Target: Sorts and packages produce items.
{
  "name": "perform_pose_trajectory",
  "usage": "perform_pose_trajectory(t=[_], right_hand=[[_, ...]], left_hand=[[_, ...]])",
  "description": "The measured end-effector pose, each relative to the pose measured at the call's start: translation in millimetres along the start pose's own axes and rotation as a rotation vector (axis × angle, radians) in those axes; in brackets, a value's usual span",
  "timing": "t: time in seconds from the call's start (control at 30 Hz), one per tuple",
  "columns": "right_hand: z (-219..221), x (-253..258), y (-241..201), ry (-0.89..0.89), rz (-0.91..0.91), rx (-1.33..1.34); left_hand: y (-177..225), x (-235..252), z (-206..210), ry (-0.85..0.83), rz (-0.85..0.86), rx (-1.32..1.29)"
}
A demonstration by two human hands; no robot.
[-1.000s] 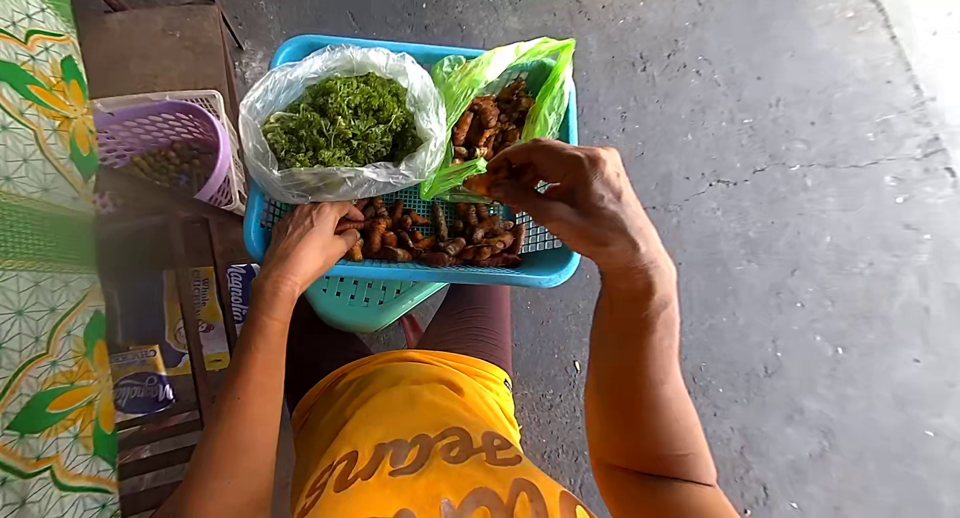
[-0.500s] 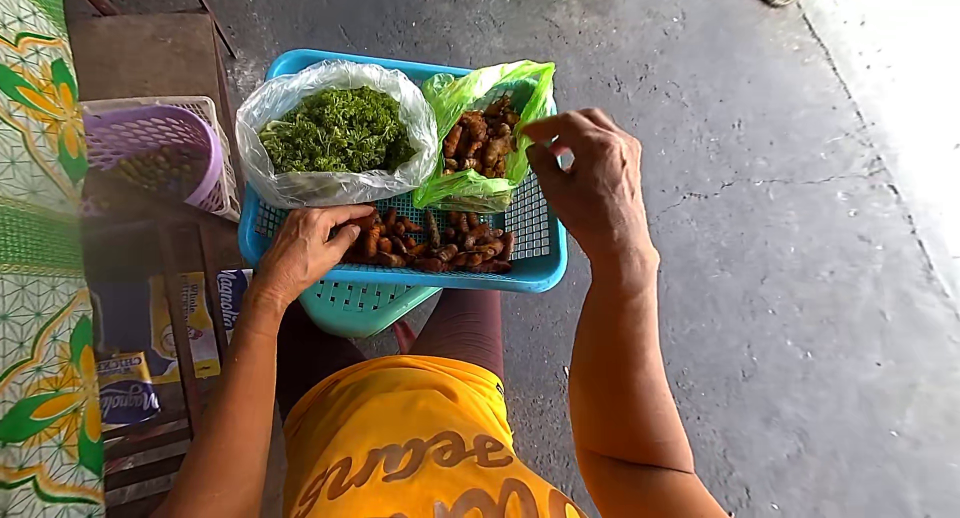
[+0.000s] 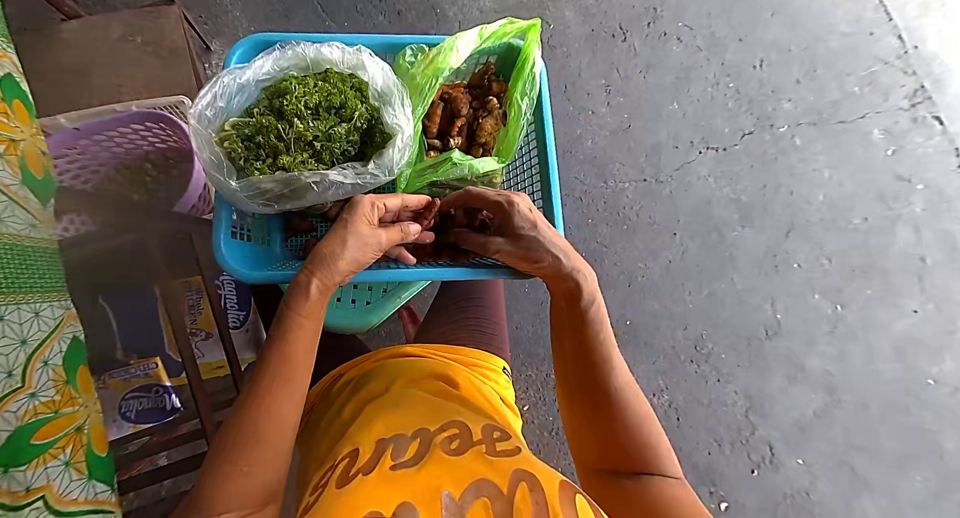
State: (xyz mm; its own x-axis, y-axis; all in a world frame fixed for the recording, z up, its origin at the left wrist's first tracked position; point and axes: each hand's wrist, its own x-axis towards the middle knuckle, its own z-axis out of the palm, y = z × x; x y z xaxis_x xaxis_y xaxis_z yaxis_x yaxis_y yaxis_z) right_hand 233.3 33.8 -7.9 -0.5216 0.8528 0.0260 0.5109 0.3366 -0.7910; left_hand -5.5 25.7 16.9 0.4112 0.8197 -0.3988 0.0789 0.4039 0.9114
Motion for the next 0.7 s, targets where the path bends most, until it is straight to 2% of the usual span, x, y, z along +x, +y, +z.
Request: perform_pose_trajectory(t=[0.2,0.3,0.47,0.6,0.7], right_hand=[[-2.6,-6.0,-2.5,0.015,0.023,0.232],[-5.9,-4.6,-0.2,0.045,0.061,0.383],[-5.1,-12.1,-0.8,0.095,0.026,0.564],[-5.3,-14.4,-0.9,0.133,0.089,0.585],[-5.5,-5.6,1.1,0.173,0.162,0.548]], left_hand=[[-3.9,-3.4,0.2,0.099,0.018,0.037],[-5.1,-4.1,1.3,0.138,0.072,0.022],[-8.7,-5.0,0.0,0.214,0.153,0.022],[-5.8,2.9,3.0,0.263,0.306,0.303],[15.5,23.0,9.9,0.3,0.431,0.499]])
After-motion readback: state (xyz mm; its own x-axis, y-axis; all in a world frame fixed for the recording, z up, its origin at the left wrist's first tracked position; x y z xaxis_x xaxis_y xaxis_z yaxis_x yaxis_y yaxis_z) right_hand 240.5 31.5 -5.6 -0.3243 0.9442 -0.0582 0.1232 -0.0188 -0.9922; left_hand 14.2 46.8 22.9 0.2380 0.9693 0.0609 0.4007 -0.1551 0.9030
